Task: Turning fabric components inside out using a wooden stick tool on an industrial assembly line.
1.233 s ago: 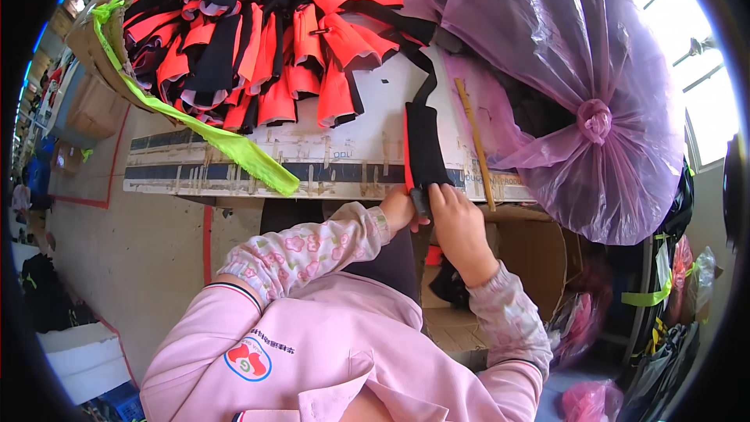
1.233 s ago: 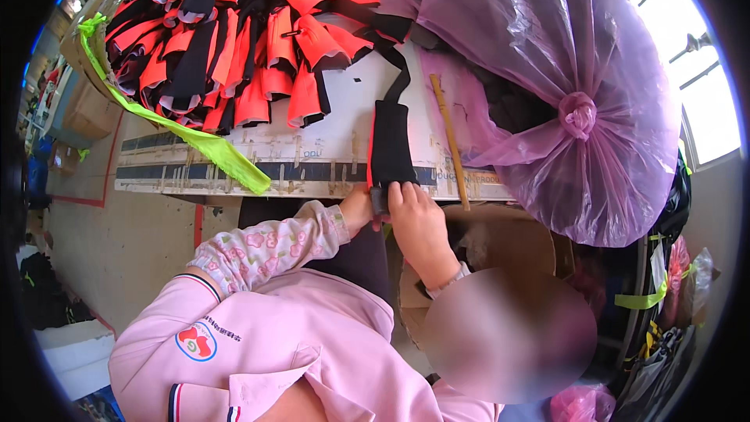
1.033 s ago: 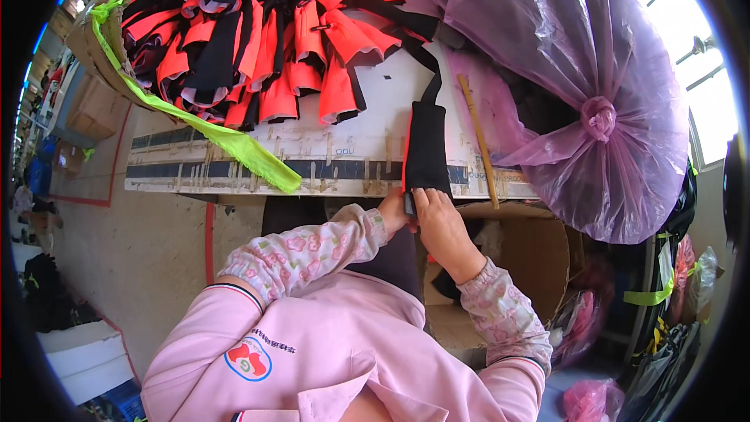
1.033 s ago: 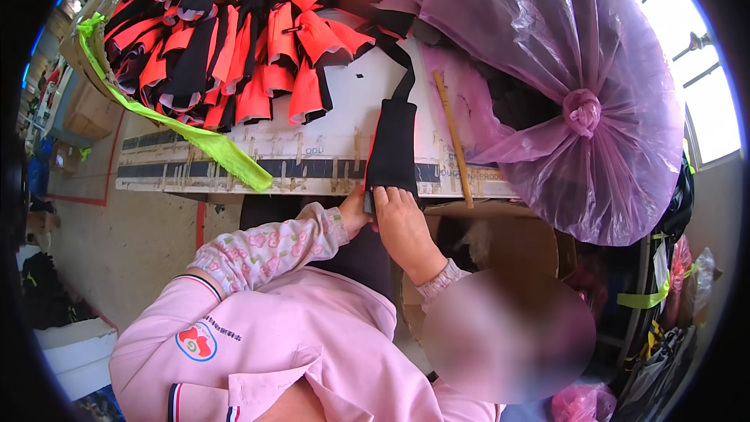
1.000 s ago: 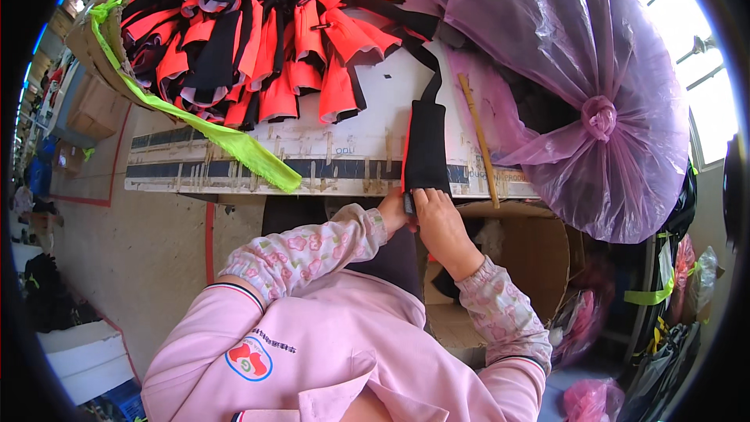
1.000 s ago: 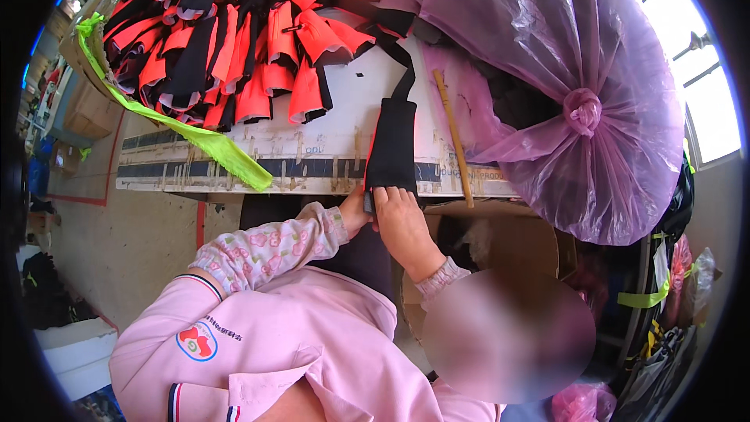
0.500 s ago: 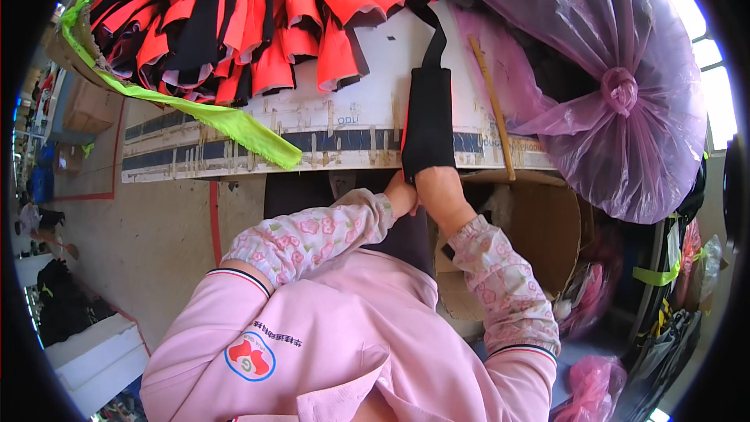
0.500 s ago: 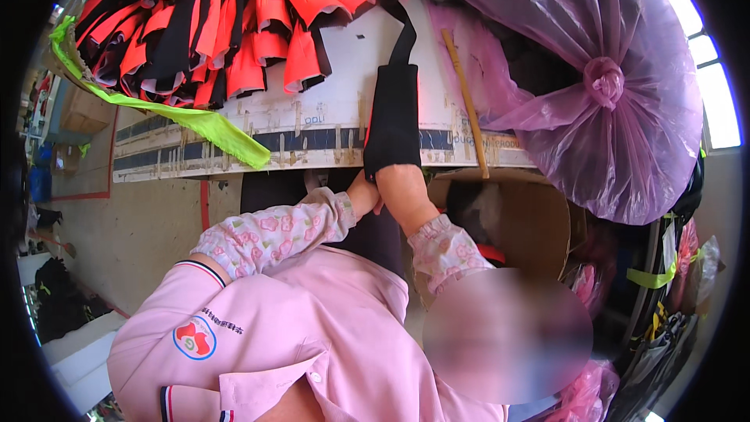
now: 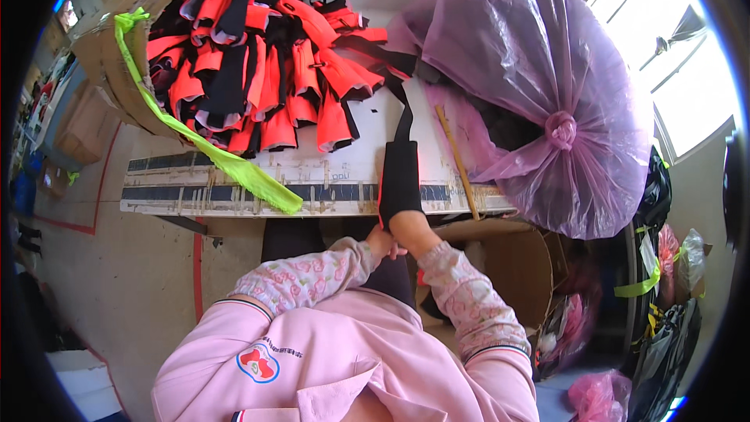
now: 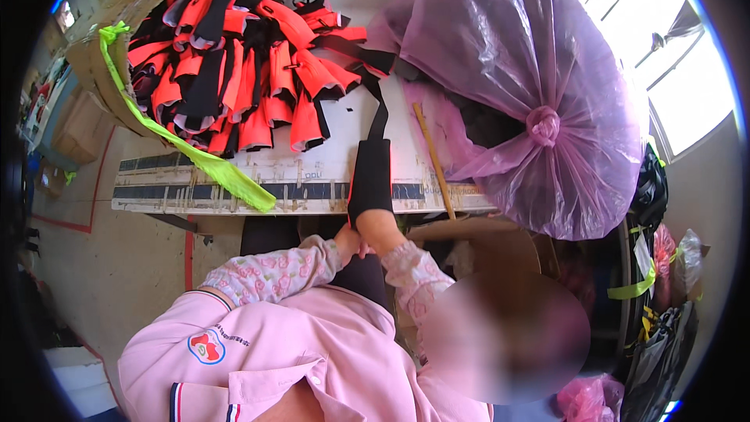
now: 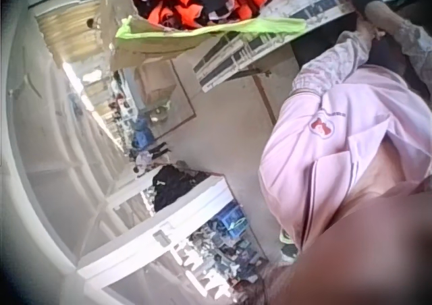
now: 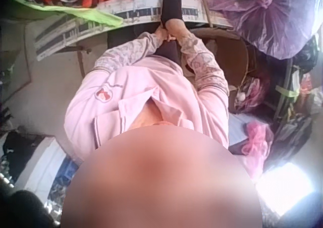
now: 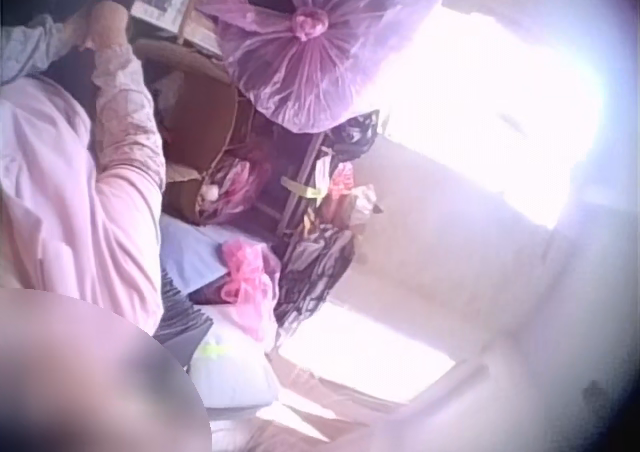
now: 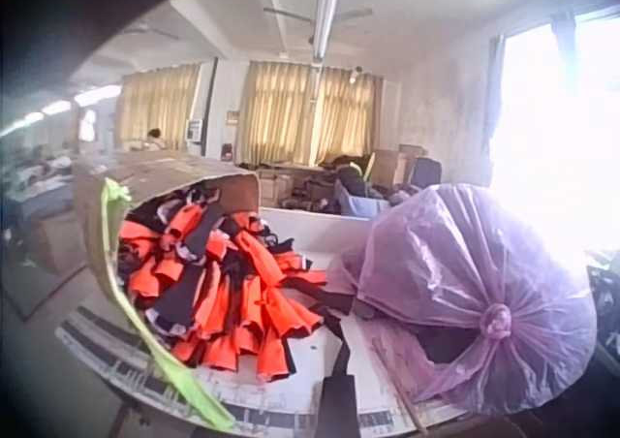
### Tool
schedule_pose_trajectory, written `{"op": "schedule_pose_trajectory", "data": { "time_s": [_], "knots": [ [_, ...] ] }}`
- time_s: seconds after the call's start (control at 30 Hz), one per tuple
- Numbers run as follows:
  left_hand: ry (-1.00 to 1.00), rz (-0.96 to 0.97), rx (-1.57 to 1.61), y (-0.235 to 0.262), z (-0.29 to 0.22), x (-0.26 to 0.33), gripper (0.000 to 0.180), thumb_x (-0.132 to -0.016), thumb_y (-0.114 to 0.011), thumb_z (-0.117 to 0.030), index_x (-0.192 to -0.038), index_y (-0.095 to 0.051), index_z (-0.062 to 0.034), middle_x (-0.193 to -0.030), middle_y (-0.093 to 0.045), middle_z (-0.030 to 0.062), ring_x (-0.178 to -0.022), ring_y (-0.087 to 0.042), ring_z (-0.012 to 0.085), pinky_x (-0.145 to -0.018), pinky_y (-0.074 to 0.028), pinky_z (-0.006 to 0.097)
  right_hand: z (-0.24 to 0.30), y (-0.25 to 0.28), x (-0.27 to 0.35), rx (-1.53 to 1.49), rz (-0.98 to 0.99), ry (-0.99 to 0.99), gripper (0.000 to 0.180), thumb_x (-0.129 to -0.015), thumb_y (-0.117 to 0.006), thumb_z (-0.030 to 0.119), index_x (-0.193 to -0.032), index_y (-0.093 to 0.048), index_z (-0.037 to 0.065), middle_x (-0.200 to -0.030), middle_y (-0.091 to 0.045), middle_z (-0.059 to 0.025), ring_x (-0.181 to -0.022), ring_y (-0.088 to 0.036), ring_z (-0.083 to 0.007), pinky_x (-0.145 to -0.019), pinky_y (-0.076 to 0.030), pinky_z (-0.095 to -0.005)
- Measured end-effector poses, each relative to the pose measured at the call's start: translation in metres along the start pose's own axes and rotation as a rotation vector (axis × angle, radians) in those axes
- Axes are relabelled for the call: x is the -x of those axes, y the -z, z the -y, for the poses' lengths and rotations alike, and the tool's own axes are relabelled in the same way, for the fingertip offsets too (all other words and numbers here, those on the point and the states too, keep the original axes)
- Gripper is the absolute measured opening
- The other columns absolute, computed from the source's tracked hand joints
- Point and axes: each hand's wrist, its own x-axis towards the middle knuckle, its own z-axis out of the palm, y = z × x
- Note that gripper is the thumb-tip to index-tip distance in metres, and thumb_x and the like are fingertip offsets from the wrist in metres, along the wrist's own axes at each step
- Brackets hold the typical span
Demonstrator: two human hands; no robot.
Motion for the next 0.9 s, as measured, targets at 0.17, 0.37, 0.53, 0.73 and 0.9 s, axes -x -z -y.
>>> {"op": "schedule_pose_trajectory", "data": {
  "time_s": [0.17,0.37,0.53,0.73,0.9],
  "knots": [
    [-0.031,-0.017,0.072,0.003,-0.004,0.022,0.039,-0.068,-0.046,0.016,-0.105,-0.053,0.0052,-0.084,-0.062,0.0201,-0.048,-0.056,0.0279,-0.057,-0.055,0.037,0.057,0.133,0.092,-0.17,0.303,0.008,0.016,-0.082,-0.055,0.023,-0.077,-0.069,0.017,-0.082,-0.067,-0.0059,-0.08,-0.063,-0.0203,-0.07,-0.049,-0.0305],
    [-0.075,0.056,0.005,0.01,0.006,0.006,0.014,-0.081,-0.051,-0.003,-0.095,-0.055,-0.0039,-0.076,-0.061,0.0118,-0.06,-0.058,0.023,-0.054,-0.048,0.031,0.062,0.145,0.092,-0.267,0.411,0.011,0.013,-0.081,-0.055,0.018,-0.083,-0.066,0.012,-0.089,-0.066,-0.0077,-0.081,-0.063,-0.022,-0.072,-0.047,-0.0331],
    [-0.886,-0.054,-0.862,0.058,0.039,-0.043,0.016,-0.085,-0.055,-0.01,-0.101,-0.058,-0.0076,-0.096,-0.061,0.0073,-0.086,-0.06,0.0198,-0.073,-0.049,0.029,0.082,0.106,0.111,-0.136,-0.639,0.056,0.016,-0.081,-0.047,0.012,-0.077,-0.061,0.006,-0.073,-0.062,-0.0121,-0.07,-0.062,-0.0284,-0.063,-0.049,-0.0386],
    [-0.264,0.04,0.031,0.02,-0.001,0.001,0.02,-0.089,-0.048,-0.006,-0.108,-0.055,-0.0067,-0.096,-0.061,0.005,-0.087,-0.057,0.0155,-0.07,-0.047,0.029,0.068,0.095,0.096,-0.375,-0.593,0.104,0.013,-0.078,-0.051,0.01,-0.079,-0.06,0.001,-0.07,-0.06,-0.0193,-0.067,-0.06,-0.0352,-0.061,-0.049,-0.0429],
    [-0.332,-0.01,-0.006,0.036,0.016,-0.018,0.021,-0.089,-0.047,-0.007,-0.109,-0.054,-0.0068,-0.088,-0.06,0.0066,-0.072,-0.058,0.0146,-0.055,-0.045,0.027,0.069,0.086,0.09,-0.39,-0.579,0.093,0.014,-0.074,-0.054,0.01,-0.082,-0.061,0.002,-0.071,-0.061,-0.0183,-0.068,-0.061,-0.0354,-0.062,-0.049,-0.0438]
  ]
}}
